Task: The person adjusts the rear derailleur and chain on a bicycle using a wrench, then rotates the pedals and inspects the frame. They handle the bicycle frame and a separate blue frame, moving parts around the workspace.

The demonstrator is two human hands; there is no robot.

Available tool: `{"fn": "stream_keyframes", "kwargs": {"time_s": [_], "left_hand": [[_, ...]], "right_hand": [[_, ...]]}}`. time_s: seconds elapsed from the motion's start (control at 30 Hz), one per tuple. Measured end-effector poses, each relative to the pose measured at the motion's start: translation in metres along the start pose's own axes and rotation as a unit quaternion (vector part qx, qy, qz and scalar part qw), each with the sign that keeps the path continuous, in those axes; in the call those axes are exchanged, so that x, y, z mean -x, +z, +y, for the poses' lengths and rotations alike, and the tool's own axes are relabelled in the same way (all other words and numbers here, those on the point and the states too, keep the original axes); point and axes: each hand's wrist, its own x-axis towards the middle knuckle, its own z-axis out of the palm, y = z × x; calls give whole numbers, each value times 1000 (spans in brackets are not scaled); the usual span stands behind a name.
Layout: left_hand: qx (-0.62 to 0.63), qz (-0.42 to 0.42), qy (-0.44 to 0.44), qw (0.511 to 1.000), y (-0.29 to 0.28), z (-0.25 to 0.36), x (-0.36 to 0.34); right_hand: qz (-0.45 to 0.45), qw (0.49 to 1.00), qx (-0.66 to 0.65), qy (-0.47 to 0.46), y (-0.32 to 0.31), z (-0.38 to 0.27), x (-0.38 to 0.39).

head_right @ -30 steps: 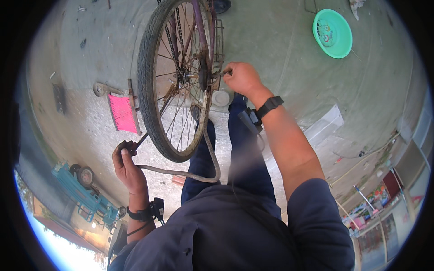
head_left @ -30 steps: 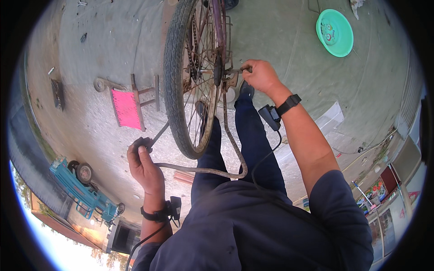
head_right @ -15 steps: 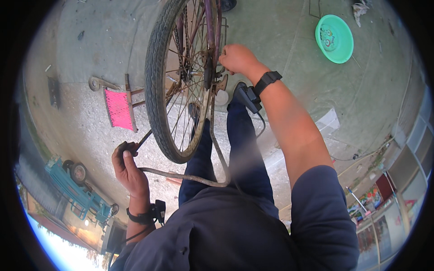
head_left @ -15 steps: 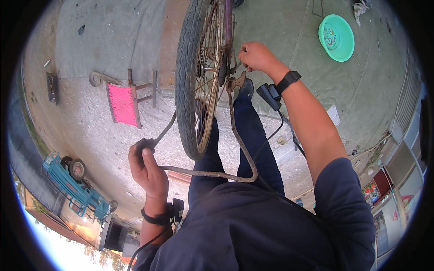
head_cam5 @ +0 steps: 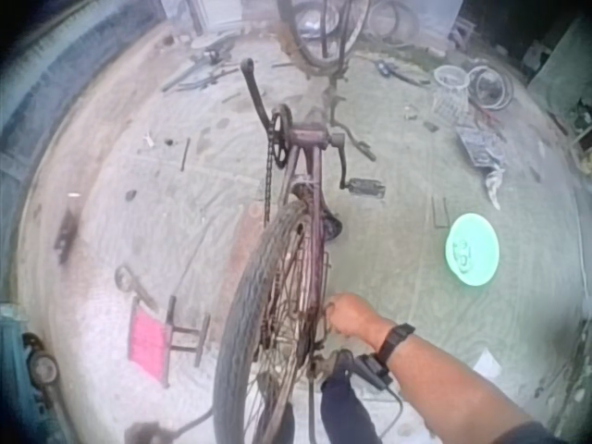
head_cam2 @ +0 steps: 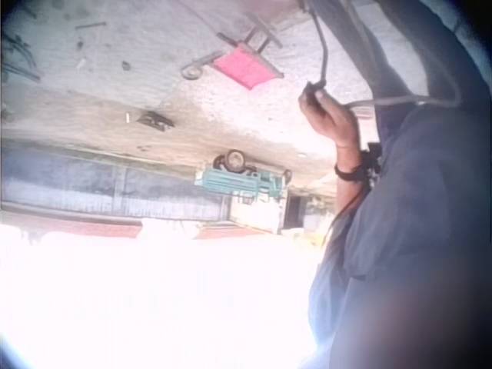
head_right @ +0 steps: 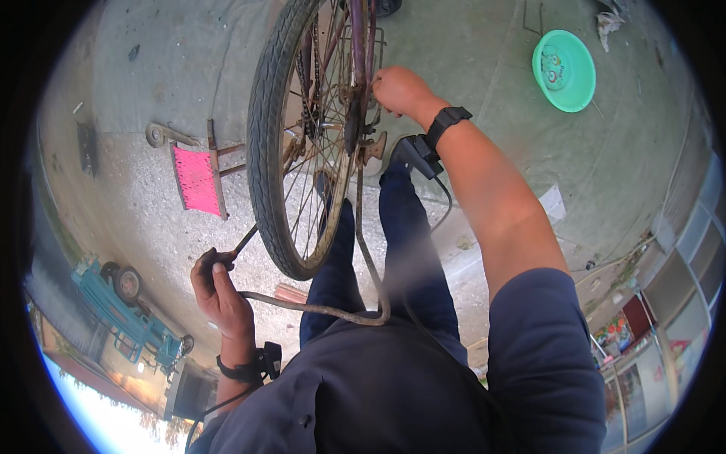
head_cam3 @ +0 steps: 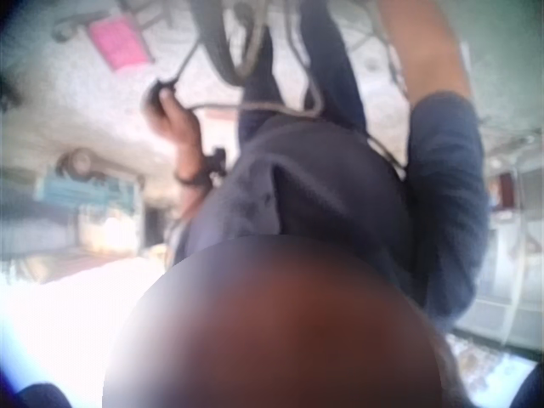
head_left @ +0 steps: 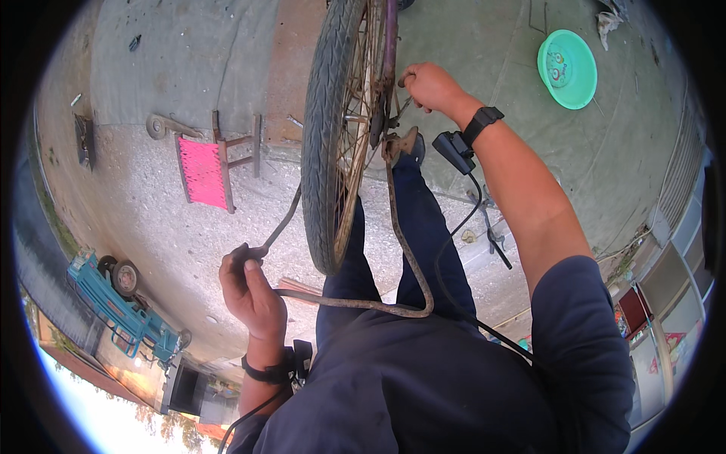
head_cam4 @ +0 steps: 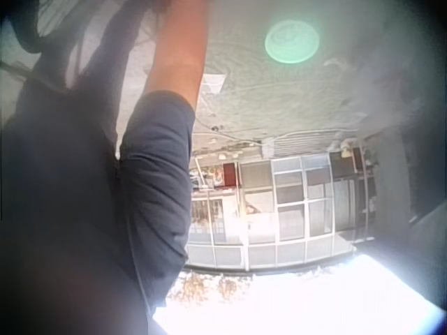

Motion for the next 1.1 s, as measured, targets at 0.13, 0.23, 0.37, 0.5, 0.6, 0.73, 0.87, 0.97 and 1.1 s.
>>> {"fn": "stream_keyframes", "kwargs": {"time_s": [0.13,0.23,0.37,0.5,0.6,0.73,0.87,0.97,1.1], "left_hand": [[-10,1,-2,1000,1,1,1],[-22,3,13,1000,1,1,1],[-26,11,10,1000,2,1,2],[-32,17,23,999,2,-1,3],[-29,37,22,999,5,-2,4],[-44,52,10,998,7,0,6],[-46,58,13,997,8,2,7],[-38,59,7,997,9,1,6],[-52,45,4,998,6,2,3]], "right_hand": [[-2,1000,0,19,-2,5,-16],[1,999,-5,32,-3,12,-30],[11,999,33,-1,-2,35,-54],[72,964,168,-192,4,64,-83],[35,974,124,-187,5,75,-93],[-10,971,162,-177,0,78,-98],[-18,952,240,-188,3,84,-109],[-42,965,211,-151,6,95,-115],[-4,976,99,-196,-7,103,-97]]}}
